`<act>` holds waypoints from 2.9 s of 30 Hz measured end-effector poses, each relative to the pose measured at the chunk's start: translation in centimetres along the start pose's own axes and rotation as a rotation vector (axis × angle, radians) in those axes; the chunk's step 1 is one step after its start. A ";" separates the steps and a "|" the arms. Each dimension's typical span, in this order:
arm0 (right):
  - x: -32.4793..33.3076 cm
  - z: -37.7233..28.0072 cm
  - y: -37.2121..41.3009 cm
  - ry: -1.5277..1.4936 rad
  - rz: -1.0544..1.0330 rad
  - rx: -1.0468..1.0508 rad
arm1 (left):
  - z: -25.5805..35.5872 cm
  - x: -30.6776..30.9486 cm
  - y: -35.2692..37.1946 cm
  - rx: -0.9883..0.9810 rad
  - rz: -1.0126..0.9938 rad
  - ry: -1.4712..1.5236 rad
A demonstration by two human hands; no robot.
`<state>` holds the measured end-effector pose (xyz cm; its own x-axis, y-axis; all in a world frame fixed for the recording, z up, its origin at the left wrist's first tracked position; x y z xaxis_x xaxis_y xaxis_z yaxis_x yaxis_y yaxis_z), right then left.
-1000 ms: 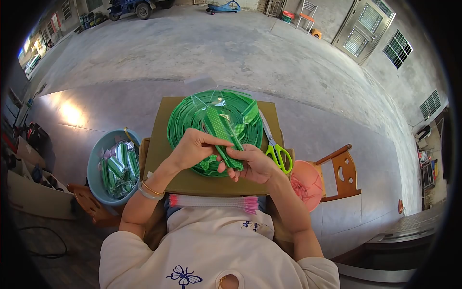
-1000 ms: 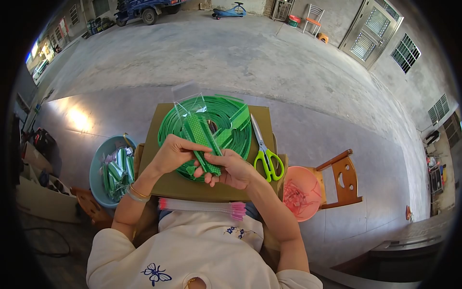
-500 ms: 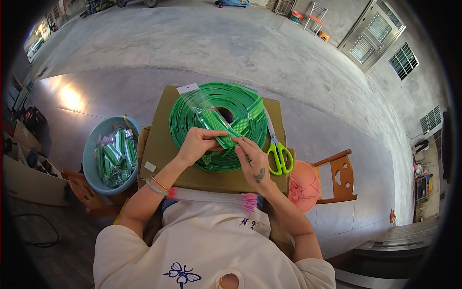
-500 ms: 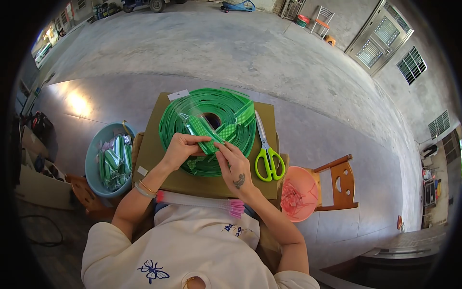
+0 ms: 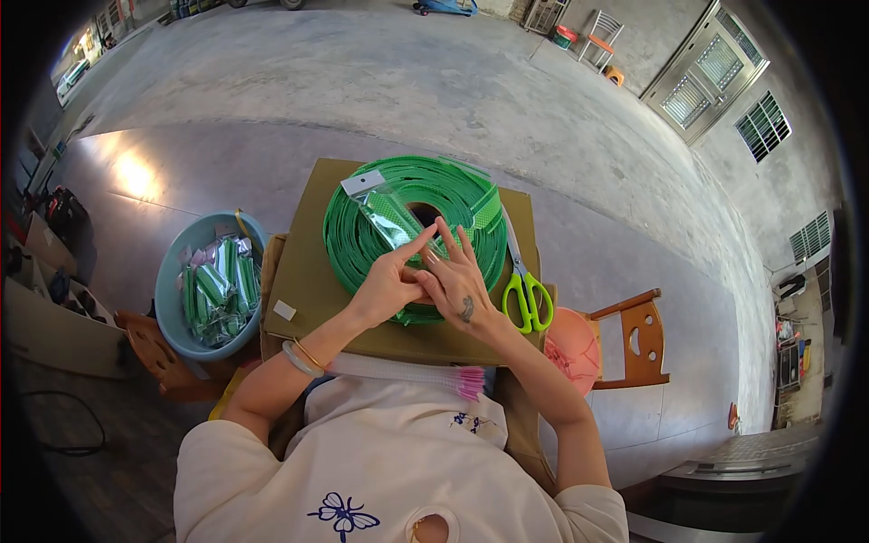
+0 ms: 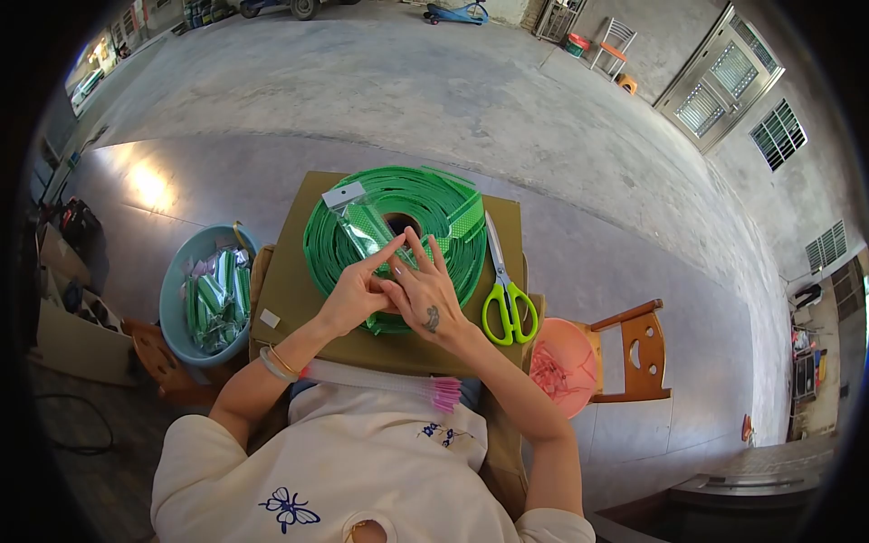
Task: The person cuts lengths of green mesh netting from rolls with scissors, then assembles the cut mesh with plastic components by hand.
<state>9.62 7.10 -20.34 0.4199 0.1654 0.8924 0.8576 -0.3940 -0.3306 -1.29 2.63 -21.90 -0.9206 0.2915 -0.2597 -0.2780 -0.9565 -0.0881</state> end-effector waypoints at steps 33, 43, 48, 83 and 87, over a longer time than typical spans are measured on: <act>8.9 7.0 8.1 -0.489 0.487 -0.454 | 1.7 -0.3 1.6 0.196 0.175 0.059; -5.4 24.8 33.6 -0.380 0.282 -1.257 | 2.2 -0.7 1.7 0.187 0.121 0.031; -11.6 29.9 36.9 -0.112 0.269 -1.338 | 2.1 -0.5 1.9 0.198 0.130 0.017; -15.3 28.5 40.7 -1.757 0.984 -1.451 | 1.3 -1.2 1.7 0.254 0.111 -0.013; -4.2 22.7 32.3 -0.926 1.422 -1.253 | 2.0 -1.3 1.8 0.226 0.100 -0.019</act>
<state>42.28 14.24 -41.77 0.7754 -0.5871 -0.2326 -0.5517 -0.8090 0.2027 -1.12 0.52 -19.82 -0.9509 0.1975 -0.2382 -0.2379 -0.9589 0.1546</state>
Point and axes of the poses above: each hand's wrist, its own y-axis away from the middle knuckle, its own x-axis out of the back of the hand, z = x × y, the point moved 4 cm from there along -y, towards the middle knuckle, and after that the axes turned 12 degrees about -z, right-handed, at the moved point
